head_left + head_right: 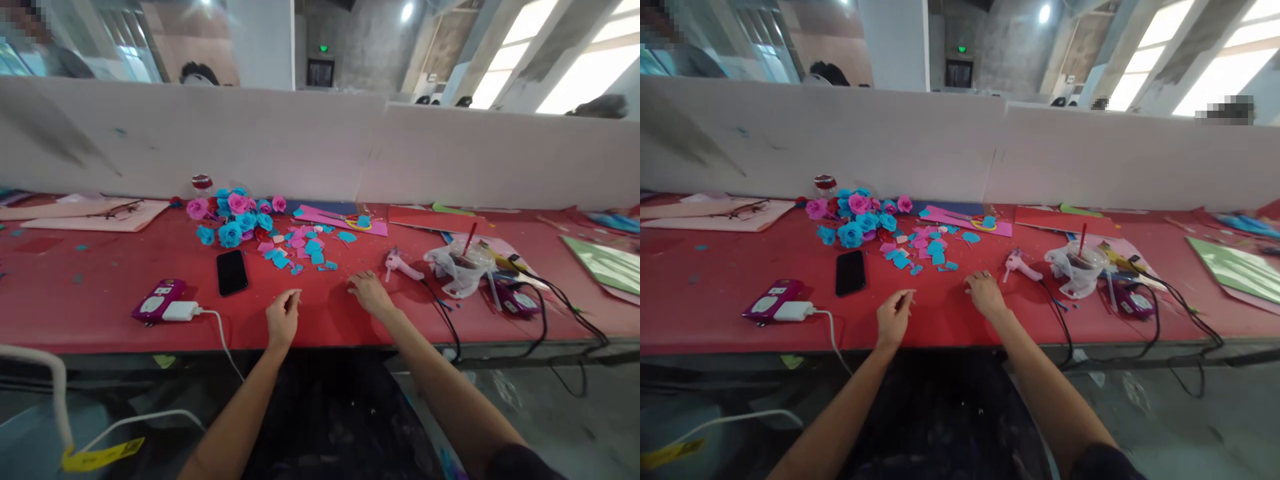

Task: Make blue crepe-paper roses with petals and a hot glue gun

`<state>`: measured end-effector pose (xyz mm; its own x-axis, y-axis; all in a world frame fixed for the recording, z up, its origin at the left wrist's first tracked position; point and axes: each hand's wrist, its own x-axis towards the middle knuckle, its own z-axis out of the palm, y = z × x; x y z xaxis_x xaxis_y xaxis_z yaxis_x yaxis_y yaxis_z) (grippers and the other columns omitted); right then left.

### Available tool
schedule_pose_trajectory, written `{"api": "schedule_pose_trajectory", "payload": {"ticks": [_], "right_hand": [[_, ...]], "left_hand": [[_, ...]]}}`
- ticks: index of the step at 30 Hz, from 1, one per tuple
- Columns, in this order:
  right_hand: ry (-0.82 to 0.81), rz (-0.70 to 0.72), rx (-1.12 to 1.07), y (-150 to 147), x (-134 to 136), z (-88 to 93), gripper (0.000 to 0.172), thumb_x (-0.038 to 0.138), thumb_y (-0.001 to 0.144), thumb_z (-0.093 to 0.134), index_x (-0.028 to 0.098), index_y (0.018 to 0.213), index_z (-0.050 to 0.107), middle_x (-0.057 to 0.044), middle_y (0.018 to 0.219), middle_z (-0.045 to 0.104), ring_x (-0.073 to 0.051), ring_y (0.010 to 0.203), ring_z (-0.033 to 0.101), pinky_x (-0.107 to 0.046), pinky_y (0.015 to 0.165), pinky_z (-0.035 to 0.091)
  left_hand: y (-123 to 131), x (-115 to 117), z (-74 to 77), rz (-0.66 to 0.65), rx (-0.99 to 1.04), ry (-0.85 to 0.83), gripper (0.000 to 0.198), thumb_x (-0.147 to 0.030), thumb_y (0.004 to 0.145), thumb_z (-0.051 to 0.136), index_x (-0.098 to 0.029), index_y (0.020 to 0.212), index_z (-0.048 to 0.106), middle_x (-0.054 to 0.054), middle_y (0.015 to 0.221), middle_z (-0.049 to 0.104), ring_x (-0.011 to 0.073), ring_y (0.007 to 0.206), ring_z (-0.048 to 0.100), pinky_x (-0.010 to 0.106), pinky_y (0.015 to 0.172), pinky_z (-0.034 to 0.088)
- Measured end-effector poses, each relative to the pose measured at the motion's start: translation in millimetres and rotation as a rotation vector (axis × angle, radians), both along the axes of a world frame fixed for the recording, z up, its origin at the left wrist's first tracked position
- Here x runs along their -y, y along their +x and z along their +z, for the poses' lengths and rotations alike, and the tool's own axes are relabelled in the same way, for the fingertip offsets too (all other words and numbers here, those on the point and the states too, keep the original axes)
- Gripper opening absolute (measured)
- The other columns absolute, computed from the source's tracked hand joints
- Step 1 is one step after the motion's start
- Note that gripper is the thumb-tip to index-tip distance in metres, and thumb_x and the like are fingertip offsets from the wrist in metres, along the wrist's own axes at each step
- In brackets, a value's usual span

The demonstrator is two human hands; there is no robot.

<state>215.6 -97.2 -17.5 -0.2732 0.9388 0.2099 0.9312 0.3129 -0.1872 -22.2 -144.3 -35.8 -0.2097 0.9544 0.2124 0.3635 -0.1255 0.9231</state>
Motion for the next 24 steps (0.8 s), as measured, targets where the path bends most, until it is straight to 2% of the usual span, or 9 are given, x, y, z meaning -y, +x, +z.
{"api": "schedule_pose_trajectory", "payload": {"ticks": [2,5,8,12,15,18,20,22,24], "right_hand": [[-0.025,-0.002,-0.003,0,-1,-0.5,0.015,0.013,0.086,0.055,0.018,0.08,0.068,-0.006,0.085,0.066,-0.018,0.088,0.055,-0.031,0.084,0.039],[-0.021,-0.019,-0.018,-2,2,-0.9,0.027,0.016,0.092,0.043,0.014,0.083,0.068,-0.007,0.09,0.064,-0.018,0.094,0.053,-0.032,0.085,0.037],[0.006,-0.027,-0.058,-13,8,1.6,0.023,0.011,0.09,0.042,0.014,0.086,0.064,-0.009,0.09,0.065,-0.021,0.097,0.053,-0.035,0.087,0.035],[-0.005,0.043,-0.172,-50,15,8.0,0.017,0.009,0.089,0.044,0.017,0.092,0.059,-0.005,0.079,0.067,-0.018,0.083,0.06,-0.031,0.08,0.039],[-0.034,0.132,-0.299,-87,24,13.2,0.017,0.013,0.091,0.04,0.019,0.094,0.056,-0.002,0.08,0.067,-0.014,0.075,0.062,-0.024,0.072,0.042],[-0.088,0.202,-0.57,-109,33,17.8,0.016,0.018,0.09,0.041,0.019,0.089,0.057,-0.001,0.075,0.066,-0.013,0.069,0.062,-0.022,0.066,0.044],[-0.123,0.222,-0.698,-106,34,19.6,0.015,0.021,0.087,0.044,0.02,0.085,0.059,-0.001,0.073,0.065,-0.014,0.067,0.061,-0.024,0.066,0.045],[-0.132,0.204,-0.703,-94,28,20.0,0.014,0.023,0.084,0.047,0.021,0.083,0.06,-0.001,0.072,0.066,-0.015,0.068,0.062,-0.025,0.068,0.045],[-0.112,0.105,-0.669,-82,16,20.2,0.013,0.025,0.081,0.05,0.021,0.081,0.062,-0.001,0.07,0.066,-0.016,0.067,0.063,-0.026,0.067,0.045]], "left_hand": [[0,-1,-1.2,0.0,0.005,0.005,0.032,-0.042,0.087,0.049,-0.018,0.095,0.068,0.003,0.075,0.067,0.0113,0.056,0.057,0.024,0.061,0.048],[2,-2,-2.9,-0.042,-0.009,0.033,0.028,-0.039,0.087,0.05,-0.019,0.094,0.069,0.005,0.082,0.069,0.0142,0.07,0.063,0.026,0.069,0.05],[2,-4,-3.5,-0.075,-0.045,0.119,0.024,-0.033,0.087,0.052,-0.019,0.093,0.071,0.007,0.089,0.069,0.0159,0.08,0.064,0.028,0.077,0.051],[2,-7,-2.6,-0.148,0.002,0.134,0.027,-0.029,0.081,0.06,-0.022,0.105,0.07,0.006,0.093,0.07,0.0158,0.081,0.064,0.03,0.08,0.051],[1,-7,-4.1,-0.186,0.211,0.061,0.024,-0.03,0.076,0.066,-0.021,0.097,0.073,0.004,0.089,0.071,0.016,0.076,0.064,0.032,0.077,0.053],[-2,-7,-7.6,-0.096,0.46,0.07,0.016,-0.03,0.072,0.068,-0.018,0.083,0.073,0.004,0.083,0.07,0.0168,0.076,0.064,0.032,0.076,0.053],[-8,-6,-8.1,0.002,0.626,0.103,0.014,-0.03,0.071,0.069,-0.017,0.077,0.07,0.004,0.08,0.069,0.0169,0.079,0.064,0.033,0.079,0.051],[-18,-4,-4.6,0.108,0.795,0.125,0.014,-0.031,0.072,0.068,-0.017,0.075,0.064,0.003,0.077,0.068,0.0153,0.078,0.064,0.032,0.08,0.05],[-35,-2,3.8,0.197,0.948,0.163,0.017,-0.032,0.074,0.066,-0.019,0.073,0.056,0.0,0.073,0.064,0.0131,0.074,0.063,0.031,0.076,0.05]]}}
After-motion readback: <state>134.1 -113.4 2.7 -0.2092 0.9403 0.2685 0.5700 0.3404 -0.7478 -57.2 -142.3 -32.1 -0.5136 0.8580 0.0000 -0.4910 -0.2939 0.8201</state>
